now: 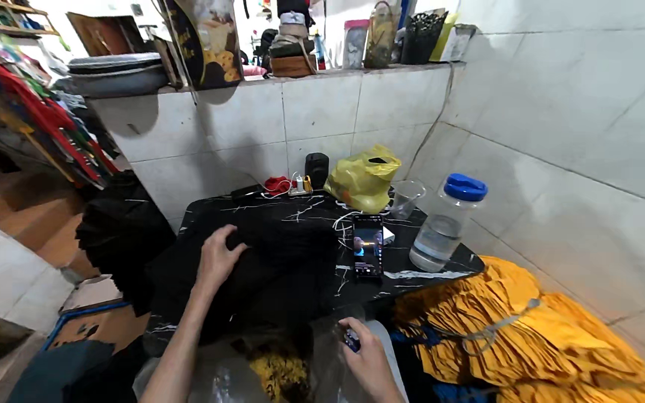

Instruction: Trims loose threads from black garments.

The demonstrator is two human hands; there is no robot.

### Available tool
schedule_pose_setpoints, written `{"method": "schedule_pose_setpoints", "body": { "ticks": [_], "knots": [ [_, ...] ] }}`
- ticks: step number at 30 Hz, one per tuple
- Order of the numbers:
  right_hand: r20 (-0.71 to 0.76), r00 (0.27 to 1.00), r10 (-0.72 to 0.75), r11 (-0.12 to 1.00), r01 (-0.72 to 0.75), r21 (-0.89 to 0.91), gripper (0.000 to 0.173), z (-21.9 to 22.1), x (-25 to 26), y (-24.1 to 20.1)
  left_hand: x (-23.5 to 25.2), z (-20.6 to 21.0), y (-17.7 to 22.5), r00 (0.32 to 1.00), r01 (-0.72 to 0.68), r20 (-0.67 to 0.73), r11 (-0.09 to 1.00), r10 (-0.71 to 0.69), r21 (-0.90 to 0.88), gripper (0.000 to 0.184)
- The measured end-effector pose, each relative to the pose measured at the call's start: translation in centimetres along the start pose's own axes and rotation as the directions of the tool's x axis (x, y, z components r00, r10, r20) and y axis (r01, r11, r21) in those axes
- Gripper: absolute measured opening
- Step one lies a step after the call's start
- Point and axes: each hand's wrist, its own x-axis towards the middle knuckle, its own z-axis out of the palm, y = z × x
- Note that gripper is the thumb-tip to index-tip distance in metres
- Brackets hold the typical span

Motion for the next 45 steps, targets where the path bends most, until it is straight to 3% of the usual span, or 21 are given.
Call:
{"method": "schedule_pose_setpoints", "body": {
  "ticks": [2, 5, 7, 9, 12, 14, 21, 24, 28, 29, 30, 32, 34, 36, 38, 41, 45],
  "knots": [
    [-0.049, 0.998, -0.041, 0.997, 0.038, -0.064, 0.032, -0.4, 0.8, -0.4, 0.9, -0.6, -2.2, 0.997, 0.059, -0.057, 0.998, -0.059, -0.002, 0.055],
    [-0.153, 0.973, -0.175, 0.978, 0.153, -0.144, 0.032, -0.3, 3.8, -1.1, -0.4, 0.0, -3.2, 0.993, 0.116, -0.006, 0.991, -0.116, 0.073, 0.063],
    [-0.217, 0.943, -0.253, 0.959, 0.215, -0.183, 0.035, 0.0, 7.1, -1.6, -2.4, 0.9, -1.9, 0.998, 0.037, -0.062, 0.989, -0.029, 0.146, 0.047],
    [-0.239, 0.929, -0.283, 0.948, 0.233, -0.216, 0.048, 0.7, 10.7, -2.5, -4.8, 2.1, -0.9, 0.978, -0.121, -0.135, 0.963, 0.157, 0.242, 0.036],
    [-0.164, 0.956, -0.242, 0.946, 0.194, -0.260, 0.083, 1.5, 15.8, -4.3, -8.9, 4.1, -0.3, 0.946, -0.275, -0.073, 0.903, 0.315, 0.331, 0.025],
    [-0.113, 0.968, -0.222, 0.941, 0.182, -0.284, 0.087, 2.2, 17.8, -5.1, -11.3, 5.3, -1.2, 0.951, -0.293, 0.017, 0.882, 0.309, 0.370, 0.031],
    [-0.033, 0.990, -0.137, 0.919, 0.115, -0.377, 0.068, 3.5, 16.5, -5.5, -10.5, 3.0, -8.0, 0.987, -0.143, 0.098, 0.966, 0.124, 0.216, 0.047],
    [0.038, 0.991, -0.132, 0.923, 0.137, -0.359, 0.055, 4.2, 13.0, -5.4, -8.7, 1.9, -8.1, 0.989, -0.078, 0.139, 0.976, 0.050, 0.202, 0.041],
    [0.346, 0.935, -0.079, 0.874, 0.232, -0.427, 0.060, 4.2, 7.2, -7.9, -7.2, 1.4, -4.6, 0.993, 0.018, 0.102, 0.950, -0.053, 0.312, 0.045],
    [0.323, 0.934, -0.151, 0.887, 0.273, -0.373, 0.054, 3.8, 6.7, -7.6, -7.1, 1.6, -3.4, 0.996, 0.022, 0.075, 0.940, -0.051, 0.341, 0.048],
    [0.201, 0.947, -0.252, 0.908, 0.303, -0.290, 0.044, 3.4, 6.7, -6.8, -7.2, 2.0, -2.3, 0.999, 0.015, 0.036, 0.938, -0.029, 0.345, 0.049],
    [-0.167, 0.908, -0.385, 0.913, 0.349, -0.211, 0.036, 2.3, 8.5, -5.4, -8.1, 3.2, 0.3, 0.999, -0.034, -0.017, 0.956, 0.041, 0.292, 0.041],
    [-0.301, 0.886, -0.352, 0.932, 0.302, -0.199, 0.050, 0.9, 11.5, -4.6, -9.5, 5.4, 3.0, 0.994, -0.107, -0.005, 0.968, 0.111, 0.226, 0.027],
    [-0.204, 0.945, -0.257, 0.963, 0.233, -0.132, 0.072, 0.5, 14.1, -3.7, -10.9, 7.7, 4.8, 0.987, -0.129, 0.118, 0.977, 0.110, 0.172, 0.030],
    [-0.111, 0.975, -0.192, 0.981, 0.192, -0.008, 0.057, 1.3, 15.9, -2.0, -11.4, 9.4, 4.9, 0.978, -0.084, 0.204, 0.987, 0.055, 0.139, 0.037],
    [-0.105, 0.977, -0.188, 0.980, 0.193, 0.042, 0.032, 1.6, 15.7, -0.8, -11.4, 9.4, 3.6, 0.982, 0.008, 0.189, 0.997, -0.022, 0.078, 0.044],
    [-0.009, 0.983, -0.184, 0.976, 0.184, 0.114, 0.039, 1.2, 11.4, -1.5, -13.1, 7.6, 2.9, 0.994, -0.032, 0.103, 0.998, 0.025, 0.061, 0.048]
  ]
}}
